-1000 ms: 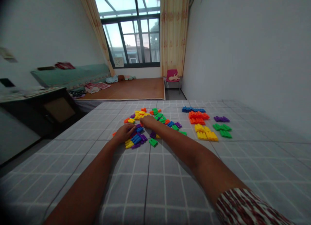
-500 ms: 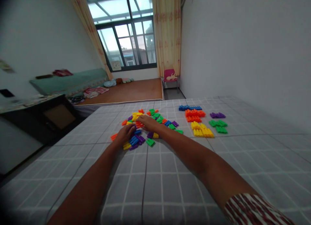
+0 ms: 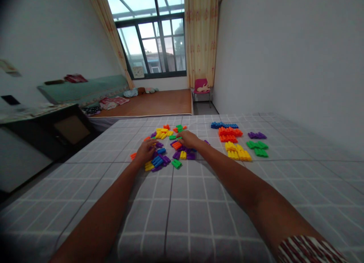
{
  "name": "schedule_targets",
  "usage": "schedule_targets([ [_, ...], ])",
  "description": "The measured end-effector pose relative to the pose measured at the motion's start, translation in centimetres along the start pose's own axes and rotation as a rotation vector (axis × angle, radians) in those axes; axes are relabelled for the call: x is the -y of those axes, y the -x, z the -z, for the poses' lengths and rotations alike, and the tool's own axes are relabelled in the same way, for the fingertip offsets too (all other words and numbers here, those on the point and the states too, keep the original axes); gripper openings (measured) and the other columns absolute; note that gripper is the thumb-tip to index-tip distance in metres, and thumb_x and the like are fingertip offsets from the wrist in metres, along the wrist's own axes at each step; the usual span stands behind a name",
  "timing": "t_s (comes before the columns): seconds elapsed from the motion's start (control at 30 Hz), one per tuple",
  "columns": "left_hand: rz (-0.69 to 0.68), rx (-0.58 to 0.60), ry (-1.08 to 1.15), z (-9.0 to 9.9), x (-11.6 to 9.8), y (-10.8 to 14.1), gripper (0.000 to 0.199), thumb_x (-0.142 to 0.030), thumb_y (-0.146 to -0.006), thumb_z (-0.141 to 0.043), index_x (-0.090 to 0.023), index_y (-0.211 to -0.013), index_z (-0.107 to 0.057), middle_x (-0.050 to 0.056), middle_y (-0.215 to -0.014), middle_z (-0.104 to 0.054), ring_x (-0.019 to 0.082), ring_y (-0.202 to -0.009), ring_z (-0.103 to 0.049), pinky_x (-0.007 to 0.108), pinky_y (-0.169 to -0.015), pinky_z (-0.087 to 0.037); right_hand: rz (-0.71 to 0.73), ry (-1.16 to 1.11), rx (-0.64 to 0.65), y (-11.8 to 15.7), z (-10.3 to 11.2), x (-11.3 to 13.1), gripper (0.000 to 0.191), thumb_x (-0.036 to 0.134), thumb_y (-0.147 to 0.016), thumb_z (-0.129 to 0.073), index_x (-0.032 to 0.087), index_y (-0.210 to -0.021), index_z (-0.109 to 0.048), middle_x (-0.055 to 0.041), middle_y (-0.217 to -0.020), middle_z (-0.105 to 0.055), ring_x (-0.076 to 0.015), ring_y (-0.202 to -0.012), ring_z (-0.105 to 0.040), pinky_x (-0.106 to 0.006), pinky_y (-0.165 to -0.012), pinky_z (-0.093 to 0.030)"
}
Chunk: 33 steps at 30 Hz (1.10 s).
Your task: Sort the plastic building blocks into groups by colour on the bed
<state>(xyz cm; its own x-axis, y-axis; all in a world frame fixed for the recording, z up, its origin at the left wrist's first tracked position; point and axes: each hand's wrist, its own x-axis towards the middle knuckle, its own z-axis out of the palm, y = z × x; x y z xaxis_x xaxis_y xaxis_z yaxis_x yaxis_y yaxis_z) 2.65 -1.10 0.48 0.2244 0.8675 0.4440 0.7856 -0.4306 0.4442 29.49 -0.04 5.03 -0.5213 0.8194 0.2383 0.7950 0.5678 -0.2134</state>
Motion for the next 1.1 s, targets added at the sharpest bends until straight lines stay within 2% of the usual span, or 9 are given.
schedule_targets([
  [0.07, 0.012, 0.030, 0.004, 0.1, -0.2, 0.0, 0.032, -0.016, -0.083, -0.049, -0.018, -0.107, -0.071, 0.011, -0.121, -0.065, 0.025, -0.119, -0.055, 0.046, -0.106, -0.043, -0.082, 0.094, 0.034, 0.3, 0.0, 1.6, 0.040, 0.051, -0.088, -0.056, 0.019, -0.108, -0.069, -0.0133, -0.110, -0.069, -0.0265, -0.103, -0.061, -0.033, -0.082, -0.047],
  [0.13, -0.007, 0.065, 0.029, 0.2, -0.2, 0.0, 0.030, -0.017, -0.083, -0.050, -0.019, -0.103, -0.072, 0.011, -0.118, -0.066, 0.026, -0.117, -0.057, 0.047, -0.105, -0.044, -0.127, 0.201, 0.089, 0.7, 0.1, 3.1, 0.047, 0.058, -0.084, -0.058, 0.018, -0.106, -0.069, -0.0163, -0.110, -0.068, -0.0300, -0.104, -0.061, -0.037, -0.082, -0.048],
  [0.23, -0.068, 0.094, 0.061, 0.4, 0.2, -0.1, 0.030, -0.017, -0.082, -0.048, -0.019, -0.098, -0.074, 0.011, -0.113, -0.068, 0.026, -0.114, -0.059, 0.047, -0.104, -0.044, -0.072, 0.236, 0.154, 0.9, 0.4, 4.2, 0.037, 0.045, -0.087, -0.057, 0.018, -0.109, -0.068, -0.0149, -0.111, -0.068, -0.0299, -0.104, -0.061, -0.037, -0.083, -0.048],
  [0.33, -0.101, 0.098, 0.060, 0.4, 0.7, -0.2, 0.033, -0.020, -0.081, -0.045, -0.019, -0.098, -0.073, 0.009, -0.111, -0.069, 0.024, -0.112, -0.060, 0.044, -0.104, -0.045, -0.029, 0.150, 0.139, 1.3, 1.2, 3.1, 0.029, 0.031, -0.089, -0.053, 0.024, -0.114, -0.067, -0.0077, -0.114, -0.069, -0.0253, -0.105, -0.062, -0.030, -0.079, -0.046],
  [0.5, -0.079, 0.115, 0.043, 0.2, 1.1, -0.3, 0.035, -0.025, -0.083, -0.042, -0.019, -0.102, -0.071, 0.008, -0.112, -0.070, 0.025, -0.111, -0.061, 0.043, -0.101, -0.047, -0.105, 0.056, 0.058, 4.2, 4.0, -3.0, 0.029, 0.032, -0.091, -0.052, 0.019, -0.109, -0.070, -0.0094, -0.107, -0.071, -0.0213, -0.094, -0.064, -0.026, -0.075, -0.043],
  [0.7, -0.014, 0.128, 0.027, 0.2, 1.1, -0.2, 0.037, -0.030, -0.083, -0.043, -0.020, -0.106, -0.070, 0.008, -0.113, -0.071, 0.026, -0.109, -0.064, 0.042, -0.097, -0.050, -0.339, 0.133, -0.064, 11.6, 9.2, -14.0, 0.033, 0.030, -0.088, -0.055, 0.021, -0.115, -0.071, -0.0081, -0.105, -0.071, -0.0202, -0.092, -0.063, -0.024, -0.074, -0.042],
  [0.83, -0.016, 0.151, -0.015, 0.2, 1.1, -0.2, 0.040, -0.032, -0.085, -0.039, -0.020, -0.108, -0.070, 0.007, -0.115, -0.070, 0.026, -0.111, -0.063, 0.042, -0.098, -0.049, -0.575, 0.248, 0.012, 16.3, 10.6, -19.9, 0.032, 0.026, -0.084, -0.058, 0.026, -0.112, -0.074, -0.0063, -0.099, -0.074, -0.0220, -0.090, -0.065, -0.025, -0.070, -0.041],
  [0.93, -0.014, 0.153, -0.035, 0.3, 1.2, -0.2, 0.041, -0.033, -0.084, -0.039, -0.020, -0.108, -0.069, 0.007, -0.116, -0.070, 0.025, -0.111, -0.063, 0.039, -0.097, -0.049, -0.623, 0.263, 0.121, 17.6, 10.1, -21.6, 0.032, 0.025, -0.082, -0.060, 0.026, -0.110, -0.075, -0.0065, -0.096, -0.075, -0.0231, -0.089, -0.066, -0.027, -0.069, -0.042],
  [1.1, -0.004, 0.154, -0.053, 0.4, 1.1, -0.2, 0.041, -0.033, -0.083, -0.039, -0.021, -0.108, -0.070, 0.005, -0.116, -0.070, 0.024, -0.110, -0.063, 0.037, -0.097, -0.050, -0.507, 0.239, 0.156, 17.2, 9.2, -21.4, 0.027, 0.029, -0.084, -0.061, 0.024, -0.106, -0.076, -0.0083, -0.100, -0.074, -0.0226, -0.090, -0.066, -0.027, -0.074, -0.043],
])
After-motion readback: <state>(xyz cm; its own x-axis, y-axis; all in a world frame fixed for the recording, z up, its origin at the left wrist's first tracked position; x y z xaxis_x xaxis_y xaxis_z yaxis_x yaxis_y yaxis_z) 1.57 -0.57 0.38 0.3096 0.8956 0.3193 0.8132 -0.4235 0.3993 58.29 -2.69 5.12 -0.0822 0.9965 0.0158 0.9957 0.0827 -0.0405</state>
